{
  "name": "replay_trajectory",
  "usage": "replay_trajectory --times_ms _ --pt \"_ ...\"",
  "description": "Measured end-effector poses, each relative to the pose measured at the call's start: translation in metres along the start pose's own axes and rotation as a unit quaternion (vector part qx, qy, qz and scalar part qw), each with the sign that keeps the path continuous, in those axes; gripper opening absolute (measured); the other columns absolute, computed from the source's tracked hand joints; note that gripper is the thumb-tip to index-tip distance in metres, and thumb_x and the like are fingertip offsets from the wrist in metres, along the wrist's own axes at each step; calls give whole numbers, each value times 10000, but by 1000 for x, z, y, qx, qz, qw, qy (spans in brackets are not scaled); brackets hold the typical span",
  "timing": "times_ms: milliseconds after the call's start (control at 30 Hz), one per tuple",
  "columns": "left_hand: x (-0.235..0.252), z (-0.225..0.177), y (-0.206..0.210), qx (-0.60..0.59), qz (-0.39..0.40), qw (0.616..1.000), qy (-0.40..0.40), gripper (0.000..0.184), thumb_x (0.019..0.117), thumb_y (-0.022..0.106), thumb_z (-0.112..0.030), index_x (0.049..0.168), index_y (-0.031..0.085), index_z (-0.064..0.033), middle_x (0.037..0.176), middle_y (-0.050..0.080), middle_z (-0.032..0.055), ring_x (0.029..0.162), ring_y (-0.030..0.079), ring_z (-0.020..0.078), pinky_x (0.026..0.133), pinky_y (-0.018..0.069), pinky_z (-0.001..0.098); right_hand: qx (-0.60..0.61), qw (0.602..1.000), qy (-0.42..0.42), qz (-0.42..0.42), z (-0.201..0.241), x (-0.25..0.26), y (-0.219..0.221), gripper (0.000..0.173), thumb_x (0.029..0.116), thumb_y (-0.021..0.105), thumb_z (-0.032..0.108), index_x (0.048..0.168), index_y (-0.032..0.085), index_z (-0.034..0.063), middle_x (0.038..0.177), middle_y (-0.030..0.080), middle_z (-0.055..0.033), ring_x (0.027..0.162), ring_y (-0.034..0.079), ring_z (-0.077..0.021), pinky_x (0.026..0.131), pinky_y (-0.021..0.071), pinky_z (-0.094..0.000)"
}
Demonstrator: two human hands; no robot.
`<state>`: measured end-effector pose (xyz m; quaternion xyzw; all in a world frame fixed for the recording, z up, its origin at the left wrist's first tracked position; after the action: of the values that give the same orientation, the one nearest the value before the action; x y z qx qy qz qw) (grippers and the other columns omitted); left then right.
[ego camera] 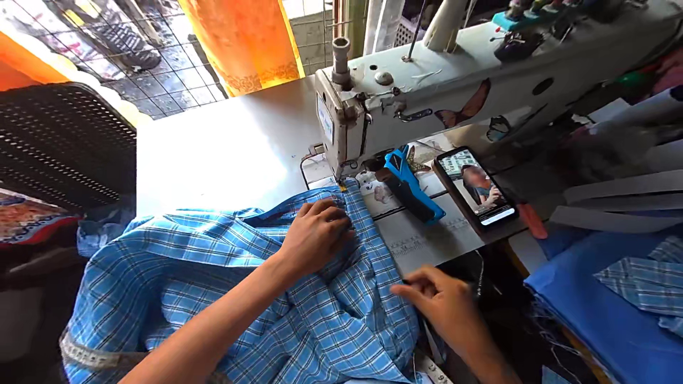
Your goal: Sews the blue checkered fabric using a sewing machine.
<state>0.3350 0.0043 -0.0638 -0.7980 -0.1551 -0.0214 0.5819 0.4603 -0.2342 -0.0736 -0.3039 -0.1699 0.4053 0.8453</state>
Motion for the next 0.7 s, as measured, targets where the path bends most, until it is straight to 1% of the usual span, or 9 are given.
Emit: replay_trajectory --times_ms 33,100,200,233,300,367,433,533,700 --pt "0 -2 1 -1 -15 1000 -1 282 1010 602 -284 1080 775 -73 1173 726 101 1262 603 326 1038 465 539 -15 999 -29 -30 6 9 -3 432 893 718 446 936 720 17 723 653 -55 593 590 -144 550 511 -325" --pt "-1 -5 4 -36 -22 999 -26 257 1002 618 -240 1085 770 -50 1188 722 122 1253 616 329 1034 484 537 9 999 -28 -23 16 32 -5 358 978 643 374 995 721 25 810 696 -69 645 628 -135 586 530 -312" --pt "5 -9 -1 -181 -7 971 -154 209 1000 639 -173 1052 782 -30 1152 693 150 1134 635 288 979 509 486 98 985 94 111 26 75 -2 305 1068 546 266 1161 696 17 985 722 -84 710 664 -106 642 556 -282" --pt "9 -11 -5 -214 -2 956 -203 212 1004 642 -181 1031 783 -26 1108 675 153 1055 641 263 924 525 449 134 972 131 143 27 88 1 293 1075 538 246 1171 688 13 961 705 -64 645 627 -68 586 527 -234" --pt "21 -13 -15 -254 36 921 -293 250 1019 641 -224 1025 765 -7 999 664 149 897 630 232 820 521 418 223 935 184 203 27 107 4 253 1077 532 221 1076 666 6 791 620 -10 491 507 -17 464 442 -161" --pt "31 -9 -19 -296 76 881 -362 283 1032 628 -265 1024 723 2 820 666 85 678 604 132 677 524 326 272 890 217 294 26 119 4 228 1083 514 224 974 624 57 655 532 58 430 414 24 415 365 -120" --pt "37 -6 -17 -379 86 821 -418 265 1022 645 -257 969 703 -4 691 645 10 548 571 41 552 486 205 275 861 228 361 24 129 5 223 1082 513 220 946 616 77 608 505 76 419 389 39 403 330 -108" --pt "40 -7 -18 -450 75 761 -462 221 998 675 -198 893 694 -4 630 650 -14 480 537 -2 471 418 151 266 846 223 405 24 139 7 207 1066 541 181 886 585 87 570 457 81 408 361 40 391 299 -104" --pt "43 -11 -21 -462 72 737 -488 206 995 674 -173 875 698 -8 617 659 -16 418 457 -24 407 333 143 263 860 235 369 26 138 10 170 1007 642 132 855 591 75 563 479 70 391 353 31 380 293 -112"
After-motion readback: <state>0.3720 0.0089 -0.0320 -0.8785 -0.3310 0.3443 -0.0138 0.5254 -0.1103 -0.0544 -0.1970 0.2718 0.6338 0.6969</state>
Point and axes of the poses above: each hand's wrist, its own x-axis towards the middle knuckle, its own y-axis out of the palm, z = x × y, the point moved 1 cm from there along x, towards the middle knuckle
